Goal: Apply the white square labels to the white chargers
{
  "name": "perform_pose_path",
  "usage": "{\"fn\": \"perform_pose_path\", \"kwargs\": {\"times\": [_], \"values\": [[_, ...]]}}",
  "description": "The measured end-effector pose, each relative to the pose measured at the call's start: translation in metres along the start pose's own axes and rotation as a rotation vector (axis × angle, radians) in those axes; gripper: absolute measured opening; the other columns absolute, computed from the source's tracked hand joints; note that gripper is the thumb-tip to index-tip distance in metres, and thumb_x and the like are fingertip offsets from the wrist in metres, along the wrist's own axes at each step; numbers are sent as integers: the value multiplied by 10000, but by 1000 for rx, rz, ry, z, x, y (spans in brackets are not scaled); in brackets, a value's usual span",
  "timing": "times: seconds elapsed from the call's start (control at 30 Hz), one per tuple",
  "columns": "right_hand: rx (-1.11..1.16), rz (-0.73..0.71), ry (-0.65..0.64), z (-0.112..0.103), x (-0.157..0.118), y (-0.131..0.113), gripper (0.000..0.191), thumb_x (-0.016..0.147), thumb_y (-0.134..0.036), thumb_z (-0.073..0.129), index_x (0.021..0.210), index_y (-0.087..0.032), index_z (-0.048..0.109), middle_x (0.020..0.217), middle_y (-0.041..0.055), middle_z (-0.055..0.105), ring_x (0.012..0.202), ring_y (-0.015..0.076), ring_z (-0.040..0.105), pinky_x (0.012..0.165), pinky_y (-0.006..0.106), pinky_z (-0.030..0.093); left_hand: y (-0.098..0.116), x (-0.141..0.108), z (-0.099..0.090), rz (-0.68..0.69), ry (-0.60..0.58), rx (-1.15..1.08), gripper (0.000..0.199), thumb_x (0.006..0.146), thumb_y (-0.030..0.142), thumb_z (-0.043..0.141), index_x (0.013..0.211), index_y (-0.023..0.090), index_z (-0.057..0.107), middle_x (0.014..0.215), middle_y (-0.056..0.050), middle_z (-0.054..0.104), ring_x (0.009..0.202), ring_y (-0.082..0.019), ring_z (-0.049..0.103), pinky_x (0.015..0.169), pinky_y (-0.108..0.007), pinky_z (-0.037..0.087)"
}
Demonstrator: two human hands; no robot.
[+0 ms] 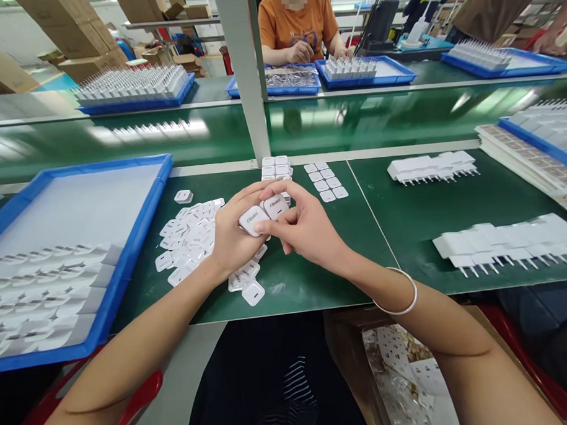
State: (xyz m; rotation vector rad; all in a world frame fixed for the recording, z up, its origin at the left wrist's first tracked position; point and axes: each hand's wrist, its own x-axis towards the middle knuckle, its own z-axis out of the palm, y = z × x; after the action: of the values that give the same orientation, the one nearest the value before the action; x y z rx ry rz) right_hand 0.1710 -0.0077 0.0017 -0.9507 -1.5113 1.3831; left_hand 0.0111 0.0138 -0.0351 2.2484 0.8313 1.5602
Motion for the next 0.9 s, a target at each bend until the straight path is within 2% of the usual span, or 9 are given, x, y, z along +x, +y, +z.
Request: {"fn": "perform_pose_path", "kwargs": {"times": [0.1,0.17,0.3,0.4,0.5,0.63,0.77,0.9], "values": [[56,-10,-88,-4,0,-1,237,887,-301,691,1064,-246,544,413,-100,560,286,82,400,338,183,295,0,2,-1,-3,14,-79,283,865,218,705,1144,198,667,1253,-97,697,1180,-237,661,997,-409,559],[73,-23,-127,-7,1,-3,175,928,-296,634,1074,-249,549,389,-112,515,278,75,355,342,189,263,-1,3,-1,9,17,-111,327,857,243,725,1175,213,657,1266,-95,691,1186,-245,659,1001,-421,555],[-49,-33,-106,-11,1,-7,174,896,-235,669,1035,-248,565,368,-140,386,287,66,332,362,201,231,-3,4,-3,41,-10,-102,274,857,216,722,1127,188,679,1251,-106,695,1173,-239,662,991,-394,555],[-118,-16,-96,-12,1,-8,179,889,-226,670,1029,-253,562,378,-140,371,298,71,339,367,210,236,-4,5,-5,71,-34,-78,270,850,203,726,1116,178,685,1239,-107,701,1143,-226,674,965,-360,564],[-116,-3,-118,-10,1,-6,229,865,-268,706,1028,-264,545,379,-140,385,305,79,329,375,223,234,-7,3,-4,69,-41,-58,269,858,246,714,1120,194,686,1231,-96,710,1125,-238,684,940,-374,575],[-126,-5,-27,-4,1,-1,326,785,-295,791,978,-274,529,379,-145,362,321,78,294,398,239,218,-11,1,-3,32,-48,-23,252,874,242,667,1121,192,686,1229,-102,708,1135,-243,679,941,-398,579],[-93,-25,27,-3,4,4,269,803,-367,771,921,-260,555,367,-124,393,315,92,327,391,244,221,-11,1,2,27,-60,21,222,869,259,681,1077,181,687,1205,-118,715,1130,-245,683,954,-418,575],[-45,-46,55,-5,7,10,252,802,-364,775,892,-247,571,354,-112,400,319,87,333,394,236,212,-9,0,7,24,-75,66,230,860,208,685,1087,173,672,1212,-125,711,1163,-231,670,990,-400,566]]}}
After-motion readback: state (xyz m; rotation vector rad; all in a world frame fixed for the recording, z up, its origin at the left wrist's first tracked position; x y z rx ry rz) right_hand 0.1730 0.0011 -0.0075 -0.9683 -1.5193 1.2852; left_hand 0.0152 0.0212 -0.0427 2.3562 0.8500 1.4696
